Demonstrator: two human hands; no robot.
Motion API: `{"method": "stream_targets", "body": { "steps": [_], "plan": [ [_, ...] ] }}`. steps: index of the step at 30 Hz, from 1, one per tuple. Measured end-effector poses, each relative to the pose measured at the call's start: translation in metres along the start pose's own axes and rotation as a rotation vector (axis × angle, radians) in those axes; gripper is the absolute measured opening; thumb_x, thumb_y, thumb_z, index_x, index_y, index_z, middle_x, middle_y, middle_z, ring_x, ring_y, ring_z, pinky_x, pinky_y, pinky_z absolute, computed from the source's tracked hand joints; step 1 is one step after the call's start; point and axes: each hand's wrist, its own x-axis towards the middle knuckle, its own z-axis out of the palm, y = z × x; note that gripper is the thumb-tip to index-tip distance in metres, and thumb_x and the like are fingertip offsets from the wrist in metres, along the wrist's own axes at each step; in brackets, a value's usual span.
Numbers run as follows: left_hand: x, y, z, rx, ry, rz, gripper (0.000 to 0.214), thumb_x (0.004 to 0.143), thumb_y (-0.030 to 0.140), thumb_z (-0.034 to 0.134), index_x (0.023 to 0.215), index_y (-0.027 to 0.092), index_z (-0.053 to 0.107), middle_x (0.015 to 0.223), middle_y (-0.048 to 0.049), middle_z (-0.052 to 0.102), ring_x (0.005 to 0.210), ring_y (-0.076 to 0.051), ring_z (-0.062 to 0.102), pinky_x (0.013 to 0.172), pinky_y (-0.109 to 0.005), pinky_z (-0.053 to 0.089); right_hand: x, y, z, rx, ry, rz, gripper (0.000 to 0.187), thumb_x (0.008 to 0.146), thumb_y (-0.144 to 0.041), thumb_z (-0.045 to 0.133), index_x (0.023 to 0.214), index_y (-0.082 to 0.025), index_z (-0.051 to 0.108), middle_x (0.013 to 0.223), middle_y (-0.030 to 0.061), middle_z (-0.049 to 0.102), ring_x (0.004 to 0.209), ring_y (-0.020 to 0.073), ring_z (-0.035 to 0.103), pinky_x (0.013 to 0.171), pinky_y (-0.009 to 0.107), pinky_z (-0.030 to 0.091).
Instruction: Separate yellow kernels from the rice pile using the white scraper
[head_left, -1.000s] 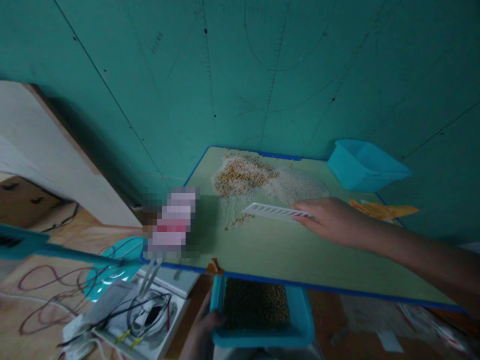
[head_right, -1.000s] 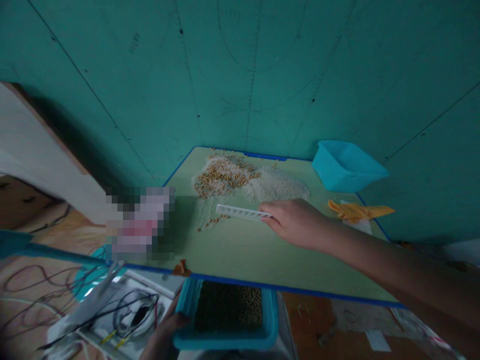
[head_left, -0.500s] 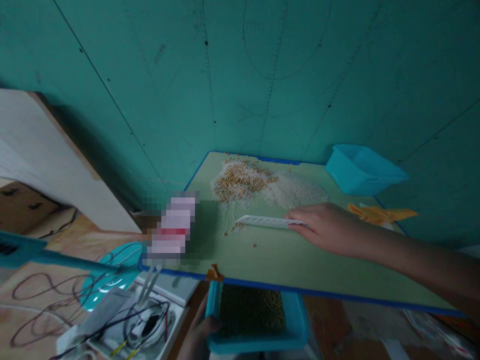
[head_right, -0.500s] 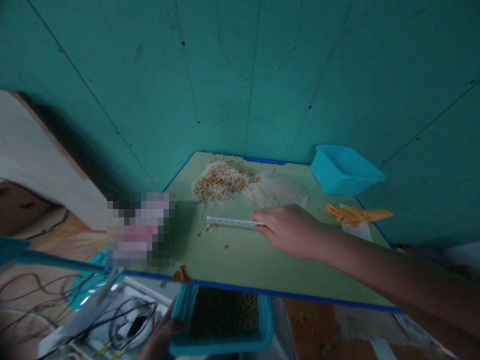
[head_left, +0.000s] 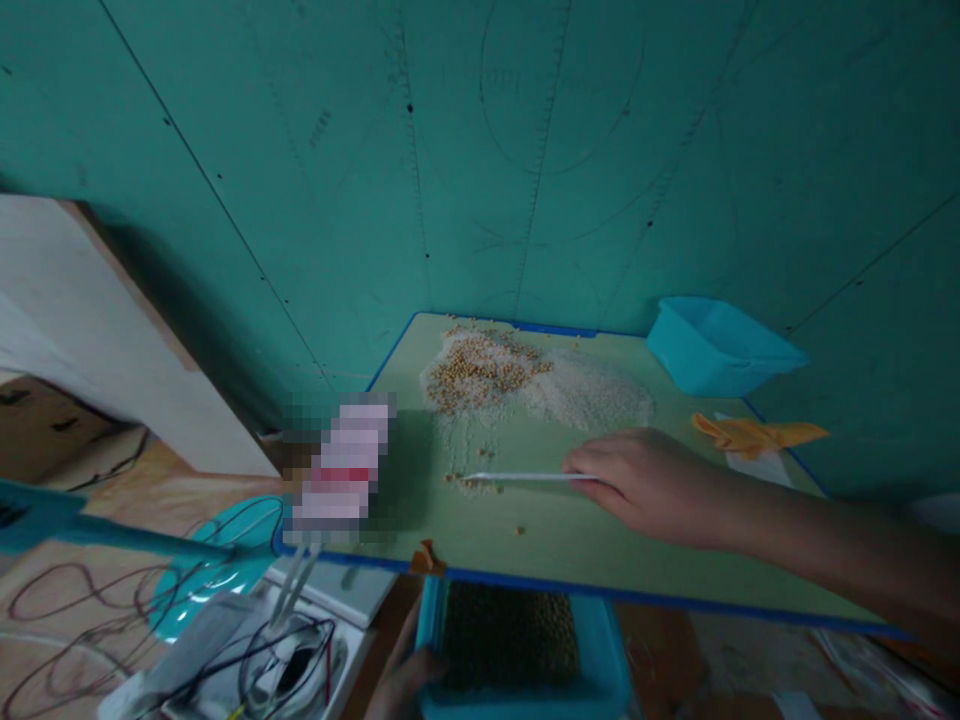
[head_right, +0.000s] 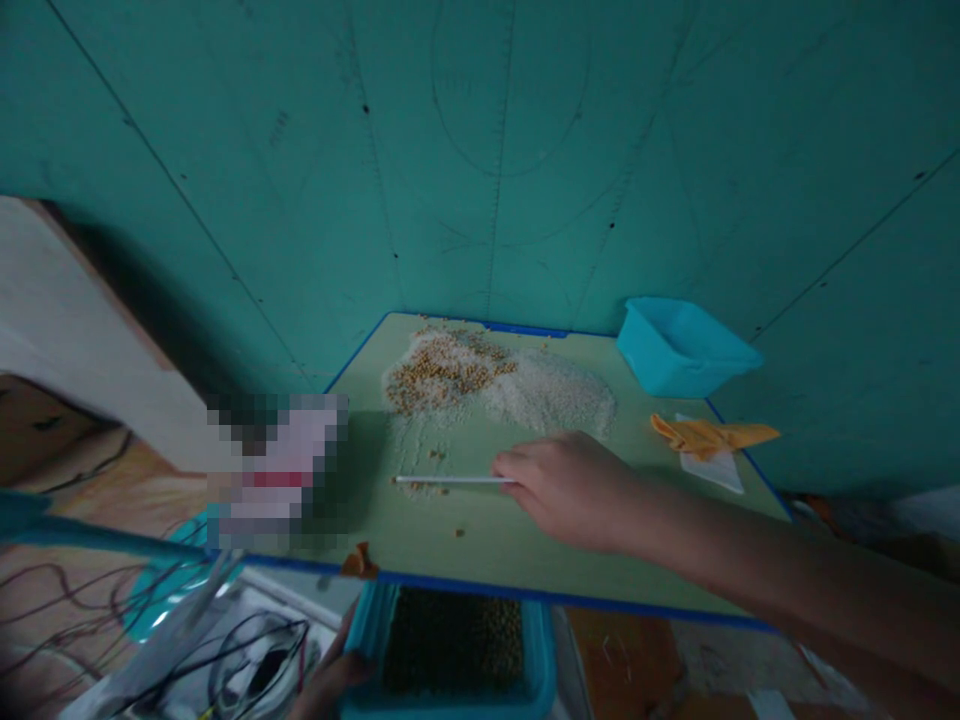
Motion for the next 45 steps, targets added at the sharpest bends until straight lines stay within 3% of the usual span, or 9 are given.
{"method": "stream_targets", "body": {
  "steps": [8,16,29,35,45],
  "plan": [
    [-0.001,0.0,0.0,0.083,0.05,0.009,0.088,0.044,0.008,0.061,0.129,0.023,0.043,0.047,0.0046,0.067,0.07,-0.031,0.066,0.06,-0.037,0.048,-0.007,-0.005,0.002,0.012,-0.01,-0.028,0.019,0.087,-0.019,0.039,0.083,-0.017,0.057,0.075,0.002,0.062,0.07,0.0143,0.056,0.061,0.026,0.032],
    [-0.032,0.009,0.027,0.087,-0.06,0.014,0.066,0.064,0.011,0.055,0.128,0.022,0.044,0.091,-0.0014,0.075,0.098,-0.028,0.062,0.081,-0.036,0.047,-0.016,-0.01,0.002,0.025,-0.015,-0.022,0.018,0.085,-0.018,0.04,0.082,-0.018,0.059,0.075,0.0013,0.062,0.069,0.0144,0.056,0.06,0.027,0.031],
    [-0.026,0.004,0.014,0.165,-0.092,0.023,0.051,0.068,0.012,0.051,0.117,0.022,0.055,0.094,0.0015,0.074,0.103,-0.025,0.058,0.087,-0.034,0.042,-0.027,-0.013,0.006,0.023,0.025,-0.102,0.019,0.085,-0.016,0.04,0.084,-0.018,0.059,0.072,0.0022,0.061,0.068,0.0129,0.055,0.06,0.025,0.033],
    [-0.021,-0.003,0.006,0.147,-0.043,0.017,0.062,0.067,0.013,0.051,0.127,0.023,0.044,0.102,0.0007,0.072,0.107,-0.026,0.055,0.088,-0.036,0.04,-0.032,-0.015,0.007,0.008,0.023,-0.1,0.02,0.085,-0.016,0.039,0.084,-0.018,0.059,0.071,0.0021,0.061,0.066,0.0129,0.054,0.06,0.025,0.033],
    [-0.021,0.0,0.007,0.196,-0.125,0.038,0.05,0.071,0.012,0.047,0.12,0.022,0.052,0.106,0.0004,0.07,0.108,-0.025,0.054,0.088,-0.035,0.039,-0.058,-0.001,0.005,-0.033,0.068,0.043,0.016,0.085,-0.019,0.042,0.081,-0.019,0.058,0.069,0.0015,0.06,0.062,0.0127,0.054,0.058,0.025,0.034]
  ]
}}
